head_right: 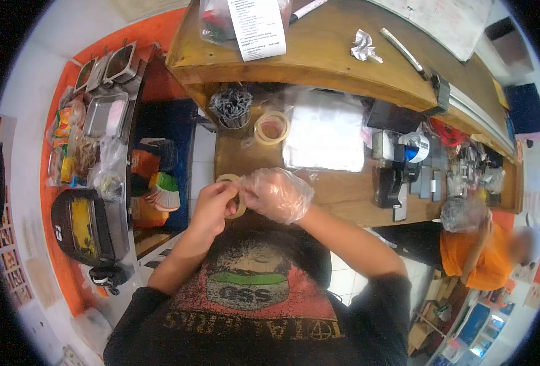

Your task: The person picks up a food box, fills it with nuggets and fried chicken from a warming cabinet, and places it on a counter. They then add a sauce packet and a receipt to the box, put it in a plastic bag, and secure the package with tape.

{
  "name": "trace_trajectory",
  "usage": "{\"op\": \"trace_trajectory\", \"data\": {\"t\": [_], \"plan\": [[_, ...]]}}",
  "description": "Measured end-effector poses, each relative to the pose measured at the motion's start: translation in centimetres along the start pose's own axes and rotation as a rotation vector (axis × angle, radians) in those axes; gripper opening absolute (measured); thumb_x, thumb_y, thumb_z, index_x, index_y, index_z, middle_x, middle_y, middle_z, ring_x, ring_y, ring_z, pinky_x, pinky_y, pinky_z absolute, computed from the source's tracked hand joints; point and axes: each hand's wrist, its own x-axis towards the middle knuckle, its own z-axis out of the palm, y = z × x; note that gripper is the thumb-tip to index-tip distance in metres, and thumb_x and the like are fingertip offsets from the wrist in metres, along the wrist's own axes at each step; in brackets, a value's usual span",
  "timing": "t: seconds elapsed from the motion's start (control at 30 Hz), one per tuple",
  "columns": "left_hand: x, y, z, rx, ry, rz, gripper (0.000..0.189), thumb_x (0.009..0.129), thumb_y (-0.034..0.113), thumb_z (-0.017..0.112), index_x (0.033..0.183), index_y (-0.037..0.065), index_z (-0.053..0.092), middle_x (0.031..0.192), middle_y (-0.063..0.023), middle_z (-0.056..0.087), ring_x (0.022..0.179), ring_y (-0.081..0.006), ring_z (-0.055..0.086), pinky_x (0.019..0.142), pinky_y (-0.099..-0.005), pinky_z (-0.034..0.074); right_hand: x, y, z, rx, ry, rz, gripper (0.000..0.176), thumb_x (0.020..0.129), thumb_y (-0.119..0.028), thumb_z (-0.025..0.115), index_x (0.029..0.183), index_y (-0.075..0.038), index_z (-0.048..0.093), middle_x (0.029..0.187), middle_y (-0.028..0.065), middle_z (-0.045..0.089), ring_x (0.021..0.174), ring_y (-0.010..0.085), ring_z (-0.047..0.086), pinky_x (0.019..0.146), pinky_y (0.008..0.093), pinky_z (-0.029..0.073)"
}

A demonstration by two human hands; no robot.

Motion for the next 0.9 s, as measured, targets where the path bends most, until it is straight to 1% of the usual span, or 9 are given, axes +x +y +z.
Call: {"op": "trace_trajectory", "data": {"t": [0.13, 0.2, 0.3, 0.4, 0.5, 0.6, 0.7, 0.8, 0.9], "plan": [[0.0, 0.0, 0.3, -0.032, 0.017, -0.034, 0.02, 0.095, 0.023, 0.066, 0.092, 0.003, 0.067, 0.07, 0.0008, 0.059, 0.052, -0.0075, 0.05, 0.046, -0.0219, 0.033, 0.2, 0.4, 0.5, 0.008, -0.005, -0.008, 0.006, 0.077, -0.009, 0.065, 0.082, -0.006, 0.068, 0.069, 0.0136, 0.064, 0.064, 0.0327, 0.065, 0.059, 0.0428, 0.053], [0.3, -0.1, 0.2, -0.043, 0.007, -0.062, 0.018, 0.093, 0.018, 0.065, 0.091, 0.0, 0.068, 0.072, -0.0013, 0.06, 0.053, -0.0094, 0.051, 0.049, -0.0233, 0.036, 0.2, 0.7, 0.9, -0.005, -0.004, -0.004, 0.005, 0.076, -0.008, 0.065, 0.08, -0.006, 0.067, 0.068, 0.0136, 0.064, 0.064, 0.0327, 0.065, 0.058, 0.0424, 0.053], [1.1, -0.6, -0.1, 0.027, 0.02, -0.089, 0.017, 0.092, 0.016, 0.065, 0.091, -0.001, 0.069, 0.074, -0.002, 0.06, 0.054, -0.0098, 0.052, 0.05, -0.0237, 0.037, -0.5, 0.7, 0.8, 0.067, -0.156, 0.161, 0.015, 0.077, -0.016, 0.067, 0.089, -0.008, 0.069, 0.079, 0.0121, 0.066, 0.074, 0.0332, 0.064, 0.068, 0.0434, 0.053], [2.7, -1.4, -0.7, 0.083, 0.057, -0.102, 0.019, 0.092, 0.018, 0.066, 0.091, 0.0, 0.069, 0.073, -0.0015, 0.06, 0.055, -0.0088, 0.051, 0.05, -0.023, 0.037, -1.8, 1.7, 1.7, 0.168, -0.211, 0.174, 0.011, 0.074, -0.008, 0.067, 0.084, -0.005, 0.065, 0.071, 0.0149, 0.064, 0.067, 0.036, 0.064, 0.061, 0.0446, 0.052], [3.4, -2.1, -1.3, 0.108, 0.05, -0.146, 0.023, 0.094, 0.024, 0.067, 0.091, 0.002, 0.07, 0.073, -0.0006, 0.059, 0.055, -0.0078, 0.049, 0.05, -0.0221, 0.037, -2.9, 2.5, 2.8, 0.302, -0.109, 0.205, 0.016, 0.075, -0.007, 0.067, 0.091, -0.004, 0.065, 0.078, 0.0151, 0.066, 0.069, 0.033, 0.065, 0.064, 0.0421, 0.053], [3.7, -2.8, -2.0, 0.101, 0.005, -0.156, 0.027, 0.094, 0.029, 0.068, 0.091, 0.003, 0.07, 0.073, 0.0003, 0.059, 0.056, -0.0073, 0.049, 0.049, -0.0219, 0.036, -3.7, 3.4, 4.1, 0.321, 0.136, 0.313, 0.018, 0.079, -0.008, 0.066, 0.097, -0.004, 0.064, 0.085, 0.014, 0.067, 0.071, 0.0278, 0.065, 0.068, 0.0376, 0.053], [3.5, -2.7, -2.1, 0.09, -0.006, -0.16, 0.028, 0.094, 0.031, 0.068, 0.092, 0.003, 0.069, 0.073, 0.0007, 0.059, 0.056, -0.007, 0.049, 0.048, -0.022, 0.036, -4.5, 3.8, 4.8, 0.439, 0.192, 0.467, 0.025, 0.081, -0.009, 0.065, 0.106, -0.004, 0.065, 0.09, 0.0138, 0.068, 0.073, 0.0242, 0.064, 0.071, 0.035, 0.053], [3.6, -2.6, -2.0, 0.084, 0.002, -0.164, 0.028, 0.094, 0.03, 0.069, 0.091, 0.003, 0.069, 0.073, 0.0002, 0.06, 0.055, -0.007, 0.049, 0.047, -0.022, 0.036, -4.1, 2.6, 3.7, 0.406, 0.118, 0.405, 0.034, 0.083, -0.01, 0.066, 0.117, -0.007, 0.065, 0.095, 0.014, 0.068, 0.08, 0.027, 0.066, 0.076, 0.0369, 0.054], [3.8, -3.0, -2.0, 0.081, -0.019, -0.159, 0.028, 0.094, 0.03, 0.069, 0.091, 0.002, 0.069, 0.074, -0.0005, 0.061, 0.055, -0.0073, 0.049, 0.047, -0.0213, 0.036, -4.1, 2.5, 4.6, 0.392, -0.008, 0.331, 0.039, 0.085, -0.013, 0.068, 0.123, -0.008, 0.064, 0.1, 0.0142, 0.068, 0.087, 0.0293, 0.067, 0.08, 0.0386, 0.053]]}}
